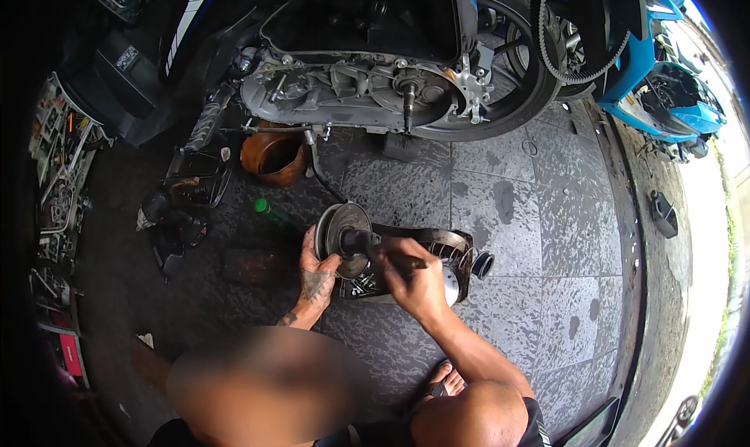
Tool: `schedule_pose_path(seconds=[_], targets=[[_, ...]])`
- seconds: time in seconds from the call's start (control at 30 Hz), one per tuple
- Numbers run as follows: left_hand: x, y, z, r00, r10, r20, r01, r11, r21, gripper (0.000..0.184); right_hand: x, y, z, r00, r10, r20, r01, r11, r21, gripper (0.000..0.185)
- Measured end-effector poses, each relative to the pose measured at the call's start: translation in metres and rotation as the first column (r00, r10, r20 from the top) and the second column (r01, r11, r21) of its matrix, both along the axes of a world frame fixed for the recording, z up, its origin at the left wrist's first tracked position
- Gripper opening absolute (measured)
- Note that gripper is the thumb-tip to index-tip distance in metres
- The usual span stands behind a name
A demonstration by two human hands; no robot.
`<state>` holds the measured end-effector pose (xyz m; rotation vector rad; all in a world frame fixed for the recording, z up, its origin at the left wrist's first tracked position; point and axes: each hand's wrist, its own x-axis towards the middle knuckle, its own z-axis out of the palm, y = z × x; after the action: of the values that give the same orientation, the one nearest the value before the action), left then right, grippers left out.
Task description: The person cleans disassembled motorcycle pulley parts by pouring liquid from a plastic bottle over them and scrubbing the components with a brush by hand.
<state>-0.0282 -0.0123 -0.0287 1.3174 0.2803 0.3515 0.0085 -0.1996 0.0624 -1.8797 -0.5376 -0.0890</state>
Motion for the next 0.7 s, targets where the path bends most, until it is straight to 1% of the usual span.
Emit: schedule_pose_path(seconds=[0.07,0.1,0.13,0.2,0.23,0.27,0.3,0.33,0.37,0.4,0.47,0.5,0.53,0.6,0.63,0.67,0.7], targets=[[0.002,0.002,0.006,0.999,0.041,-0.035,-0.046,0.989,-0.142,0.065,-0.011,-0.004,-0.006,0.999,0.042,-0.015,-0.044,0.985,-0.169,0.014],[0.001,0.004,0.015,0.991,0.057,-0.119,-0.075,0.985,-0.156,0.062,-0.011,-0.005,-0.002,0.988,0.014,-0.152,-0.031,0.993,-0.11,0.013],[0.003,0.006,0.017,0.991,0.056,-0.123,-0.075,0.985,-0.155,0.062,-0.008,-0.001,-0.001,1.0,0.004,-0.005,-0.004,0.999,-0.034,0.014],[0.0,0.008,0.02,0.991,-0.019,-0.133,-0.005,0.985,-0.173,0.062,-0.006,0.007,0.014,0.971,0.058,0.233,-0.065,0.998,0.019,0.015],[-0.001,0.005,0.035,0.977,-0.048,-0.206,-0.005,0.969,-0.247,0.063,-0.008,0.006,0.009,0.973,0.049,0.225,-0.056,0.998,0.023,0.015],[-0.001,0.003,0.034,0.979,-0.052,-0.199,0.002,0.97,-0.241,0.063,-0.004,0.004,0.002,0.982,0.081,0.172,-0.077,0.997,-0.032,0.016],[-0.003,0.003,0.029,0.976,-0.015,-0.219,-0.044,0.964,-0.261,0.063,0.001,0.003,-0.003,0.987,0.109,0.12,-0.1,0.991,-0.085,0.017],[-0.002,0.003,0.025,0.973,0.032,-0.23,-0.098,0.953,-0.285,0.063,0.0,-0.006,-0.007,0.99,0.092,0.104,-0.067,0.974,-0.218,0.018],[-0.003,0.005,0.02,0.944,0.094,-0.316,-0.209,0.912,-0.353,0.063,0.005,-0.013,-0.012,0.991,0.091,0.101,-0.069,0.976,-0.208,0.017],[-0.008,0.008,0.024,0.94,0.087,-0.331,-0.208,0.913,-0.351,0.063,-0.001,-0.018,-0.018,0.995,0.069,0.068,-0.055,0.979,-0.195,0.017],[-0.006,0.012,0.037,0.952,-0.026,-0.307,-0.102,0.913,-0.395,0.062,0.001,-0.013,-0.009,0.992,0.001,0.125,-0.003,1.0,0.018,0.015],[-0.006,0.016,0.032,0.956,-0.053,-0.289,-0.072,0.912,-0.405,0.062,0.003,-0.012,-0.007,0.997,-0.033,0.074,0.028,0.998,0.058,0.013],[-0.006,0.018,0.027,0.955,-0.062,-0.289,-0.061,0.915,-0.398,0.062,0.004,-0.01,-0.004,0.995,-0.077,-0.06,0.085,0.987,0.134,0.01],[-0.002,0.022,0.022,0.968,-0.093,-0.231,-0.025,0.888,-0.459,0.061,0.015,-0.025,-0.028,0.936,-0.122,-0.331,0.175,0.975,0.135,0.01],[-0.002,0.024,0.025,0.962,-0.133,-0.237,0.005,0.881,-0.473,0.066,0.022,-0.028,-0.03,0.959,-0.124,-0.253,0.138,0.99,0.04,0.013],[-0.001,0.024,0.028,0.963,-0.139,-0.233,0.014,0.883,-0.469,0.066,0.023,-0.029,-0.032,0.96,-0.13,-0.248,0.145,0.988,0.045,0.013],[0.002,0.024,0.03,0.971,-0.115,-0.211,0.021,0.915,-0.403,0.069,0.027,-0.025,-0.022,0.972,-0.058,-0.23,0.102,0.977,0.188,0.013]])
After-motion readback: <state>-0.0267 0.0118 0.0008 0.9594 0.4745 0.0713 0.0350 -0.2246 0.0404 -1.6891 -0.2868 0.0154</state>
